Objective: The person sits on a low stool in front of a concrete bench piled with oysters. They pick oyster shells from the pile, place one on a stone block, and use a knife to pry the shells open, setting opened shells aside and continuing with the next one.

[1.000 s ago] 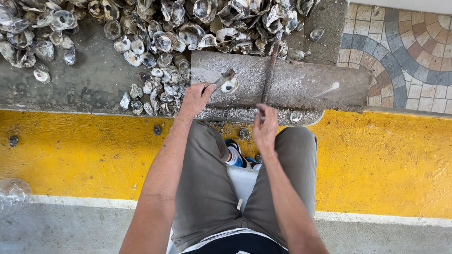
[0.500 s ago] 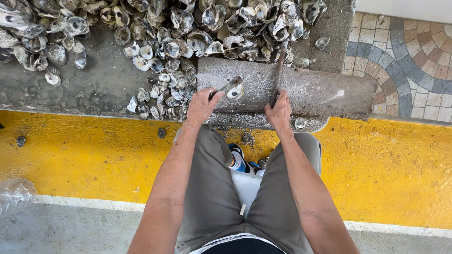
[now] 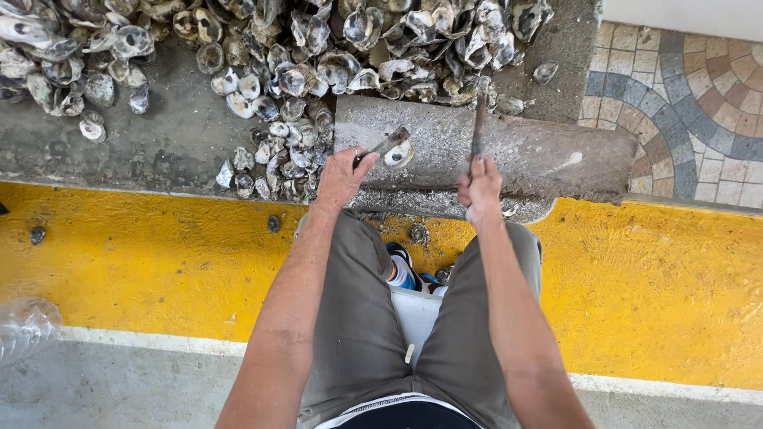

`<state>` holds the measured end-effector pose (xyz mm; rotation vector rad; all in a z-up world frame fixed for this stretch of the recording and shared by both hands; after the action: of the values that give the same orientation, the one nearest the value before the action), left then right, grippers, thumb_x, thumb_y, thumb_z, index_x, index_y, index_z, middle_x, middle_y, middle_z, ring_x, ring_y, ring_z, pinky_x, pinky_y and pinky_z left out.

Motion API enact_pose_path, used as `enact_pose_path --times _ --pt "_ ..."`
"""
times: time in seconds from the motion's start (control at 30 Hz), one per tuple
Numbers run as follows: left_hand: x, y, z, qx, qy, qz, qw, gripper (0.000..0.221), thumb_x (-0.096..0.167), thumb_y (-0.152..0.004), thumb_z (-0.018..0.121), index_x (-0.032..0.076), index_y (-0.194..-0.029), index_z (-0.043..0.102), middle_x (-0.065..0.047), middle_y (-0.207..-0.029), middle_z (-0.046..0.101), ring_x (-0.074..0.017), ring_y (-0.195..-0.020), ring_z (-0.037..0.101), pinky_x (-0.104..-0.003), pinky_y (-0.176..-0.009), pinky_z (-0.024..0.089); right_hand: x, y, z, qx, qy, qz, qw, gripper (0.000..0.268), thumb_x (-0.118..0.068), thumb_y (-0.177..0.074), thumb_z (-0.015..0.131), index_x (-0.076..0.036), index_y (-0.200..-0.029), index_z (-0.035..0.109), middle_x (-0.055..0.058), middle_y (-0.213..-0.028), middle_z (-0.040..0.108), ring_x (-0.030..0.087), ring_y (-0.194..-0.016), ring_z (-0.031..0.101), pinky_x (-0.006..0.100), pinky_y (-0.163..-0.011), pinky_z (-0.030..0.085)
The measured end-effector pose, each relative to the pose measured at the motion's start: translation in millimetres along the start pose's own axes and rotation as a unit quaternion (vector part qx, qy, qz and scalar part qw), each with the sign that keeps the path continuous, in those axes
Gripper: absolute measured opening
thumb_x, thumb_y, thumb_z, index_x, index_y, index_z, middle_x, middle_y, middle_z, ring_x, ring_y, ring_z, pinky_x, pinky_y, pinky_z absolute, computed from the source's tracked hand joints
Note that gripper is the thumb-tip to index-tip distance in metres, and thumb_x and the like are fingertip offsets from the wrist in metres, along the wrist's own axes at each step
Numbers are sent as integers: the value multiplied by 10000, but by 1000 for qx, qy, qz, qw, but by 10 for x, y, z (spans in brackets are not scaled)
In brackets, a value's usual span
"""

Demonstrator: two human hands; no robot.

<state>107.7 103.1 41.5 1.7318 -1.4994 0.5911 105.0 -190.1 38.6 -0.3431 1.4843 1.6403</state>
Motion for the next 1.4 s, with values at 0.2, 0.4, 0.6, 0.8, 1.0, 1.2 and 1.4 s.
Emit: enact_pose_path --times 0.2,0.4,0.6,0.8,1.0,1.2,1.4 --pt "-35 -11 30 -11 -3 -7 1000 522 589 -941 623 107 -1070 774 -174 -854 752 -346 -823 728 -467 -816 548 578 630 136 -15 81 -88 993 77 -132 -1060 484 -59 -1072 505 -13 -718 554 94 -513 475 278 -414 413" --pt "-1 -27 5 -14 -25 -11 1000 544 609 -953 593 113 -1077 780 -167 -851 747 -343 -823 719 -470 -792 550 389 1037 361 22 378 -327 866 303 -70 -1053 577 -44 -1353 548 87 -734 596 115 -592 507 305 -523 438" --pt "57 -12 -23 -35 -27 -44 998 553 622 -940 568 132 -1095 773 -156 -861 758 -327 -818 735 -476 -787 556 303 1080 470 7 378 -514 770 525 -53 -1110 546 -132 -1609 405 177 -1160 745 118 -738 659 298 -639 569" --pt "-186 -128 82 9 -39 42 998 548 600 -964 588 108 -1117 776 -190 -968 748 -384 -916 710 -497 -811 548 433 861 368 17 503 -387 772 576 -23 -1048 581 -147 -1596 452 158 -769 682 196 -574 584 354 -557 538" --pt "21 -4 -8 -18 -44 -3 999 535 606 -961 582 131 -1114 775 -191 -940 750 -387 -911 712 -501 -835 544 395 1025 429 12 459 -499 735 594 28 -1063 567 -162 -1601 400 189 -911 697 230 -700 659 362 -615 545" --pt "-53 -24 33 -6 -53 17 998 501 579 -974 586 130 -1087 777 -208 -938 738 -407 -896 702 -512 -804 546 163 1171 578 -8 464 -432 773 638 38 -1007 597 -181 -1590 460 193 -886 692 245 -614 588 408 -602 527" --pt "-114 -64 104 1 -57 16 998 501 582 -968 600 129 -1092 774 -203 -949 737 -406 -891 702 -499 -811 546 315 823 395 16 497 -411 765 609 9 -1011 612 -180 -1565 444 182 -908 740 259 -643 675 408 -572 551"
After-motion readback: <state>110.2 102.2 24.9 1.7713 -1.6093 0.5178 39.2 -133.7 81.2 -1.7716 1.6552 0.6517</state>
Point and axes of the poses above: each hand's wrist, its own y-axis away from the middle knuckle, its own z-axis out of the palm, x = y × z, the point moved 1 cm from there along -y, towards the middle knuckle
